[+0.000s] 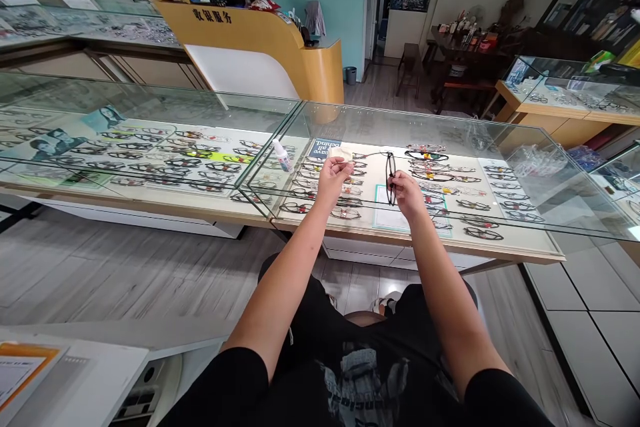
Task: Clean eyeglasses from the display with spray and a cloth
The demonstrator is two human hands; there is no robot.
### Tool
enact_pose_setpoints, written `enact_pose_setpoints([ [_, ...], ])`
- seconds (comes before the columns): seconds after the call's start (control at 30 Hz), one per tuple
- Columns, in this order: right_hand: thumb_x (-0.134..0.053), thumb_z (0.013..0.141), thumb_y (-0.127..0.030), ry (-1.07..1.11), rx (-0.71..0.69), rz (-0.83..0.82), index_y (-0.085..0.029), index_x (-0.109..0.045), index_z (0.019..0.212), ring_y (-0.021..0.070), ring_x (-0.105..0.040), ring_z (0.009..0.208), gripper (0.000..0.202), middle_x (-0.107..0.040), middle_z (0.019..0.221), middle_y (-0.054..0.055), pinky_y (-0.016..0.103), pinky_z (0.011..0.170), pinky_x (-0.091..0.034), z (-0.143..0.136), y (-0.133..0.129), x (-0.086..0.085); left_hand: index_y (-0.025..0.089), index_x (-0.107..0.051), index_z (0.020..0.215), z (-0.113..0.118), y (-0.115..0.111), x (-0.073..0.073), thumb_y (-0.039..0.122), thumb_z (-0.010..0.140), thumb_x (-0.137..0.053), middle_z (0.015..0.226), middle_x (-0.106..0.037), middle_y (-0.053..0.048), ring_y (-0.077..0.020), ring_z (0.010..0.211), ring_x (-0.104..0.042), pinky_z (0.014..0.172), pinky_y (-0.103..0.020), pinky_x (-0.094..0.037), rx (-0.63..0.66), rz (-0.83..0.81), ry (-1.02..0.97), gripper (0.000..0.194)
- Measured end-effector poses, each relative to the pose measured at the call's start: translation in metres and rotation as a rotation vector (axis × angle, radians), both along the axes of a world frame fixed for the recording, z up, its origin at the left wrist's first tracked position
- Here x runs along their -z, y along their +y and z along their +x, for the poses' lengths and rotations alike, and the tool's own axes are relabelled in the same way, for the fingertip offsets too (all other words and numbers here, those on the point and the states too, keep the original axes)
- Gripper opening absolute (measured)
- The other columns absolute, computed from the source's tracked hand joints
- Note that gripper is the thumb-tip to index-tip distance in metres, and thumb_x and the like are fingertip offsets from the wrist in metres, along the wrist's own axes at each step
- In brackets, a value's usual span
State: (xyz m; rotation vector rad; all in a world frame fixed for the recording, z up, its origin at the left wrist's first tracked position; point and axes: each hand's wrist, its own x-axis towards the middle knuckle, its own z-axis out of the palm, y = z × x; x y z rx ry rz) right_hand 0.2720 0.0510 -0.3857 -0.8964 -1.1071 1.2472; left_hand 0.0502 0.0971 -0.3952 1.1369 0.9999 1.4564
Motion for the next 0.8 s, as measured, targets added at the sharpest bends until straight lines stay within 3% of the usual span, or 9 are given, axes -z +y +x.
enact_pose_setpoints([
  [0.13,-0.074,0.079,-0.048,0.000,0.010,0.035,-0.027,-0.050,0.075,0.0220,-0.062,0.082,0.032,-0.065,0.081,0.003,0.037,0.078,-0.050,-0.001,0.001,0.002,0.022,-0.061,0.114,0.001,-0.005,-0.001,0.048,0.080,-0.087,0.096,-0.069,-0.003,-0.0148,0.086,-0.066,0.075,-0.027,-0.052,0.073,0.050,0.109,0.049],
  [0.23,-0.080,0.078,-0.048,-0.037,-0.018,0.049,-0.027,-0.059,0.076,0.0229,-0.064,0.089,0.029,-0.072,0.086,0.003,0.038,0.084,-0.051,-0.004,0.000,0.002,0.019,-0.073,0.103,0.001,-0.010,-0.001,0.049,0.084,-0.084,0.090,-0.069,-0.003,-0.0143,0.081,-0.062,0.075,-0.028,-0.050,0.278,0.107,0.289,0.037],
  [0.33,-0.088,0.074,-0.049,-0.080,-0.049,0.058,-0.027,-0.069,0.079,0.0228,-0.066,0.089,0.030,-0.073,0.084,0.001,0.040,0.092,-0.052,-0.008,-0.001,0.001,0.019,-0.078,0.095,0.002,-0.013,-0.003,0.050,0.079,-0.087,0.081,-0.067,-0.002,-0.0146,0.074,-0.058,0.069,-0.028,-0.046,0.427,0.139,0.438,0.037],
  [0.63,-0.094,0.069,-0.059,-0.135,-0.058,0.067,-0.027,-0.078,0.085,0.0231,-0.066,0.090,0.039,-0.074,0.085,0.002,0.042,0.092,-0.054,-0.013,-0.001,-0.002,0.019,-0.072,0.080,0.005,-0.015,-0.007,0.054,0.080,-0.085,0.070,-0.063,0.001,-0.0140,0.067,-0.053,0.066,-0.029,-0.043,0.419,0.161,0.468,0.037],
  [0.8,-0.092,0.071,-0.054,-0.102,0.002,0.049,-0.027,-0.076,0.084,0.0217,-0.066,0.090,0.034,-0.076,0.089,0.002,0.038,0.090,-0.053,-0.011,0.001,0.004,0.019,-0.070,0.078,0.004,-0.014,-0.005,0.050,0.082,-0.086,0.071,-0.064,0.000,-0.0136,0.068,-0.054,0.067,-0.029,-0.042,0.398,0.139,0.410,0.035],
])
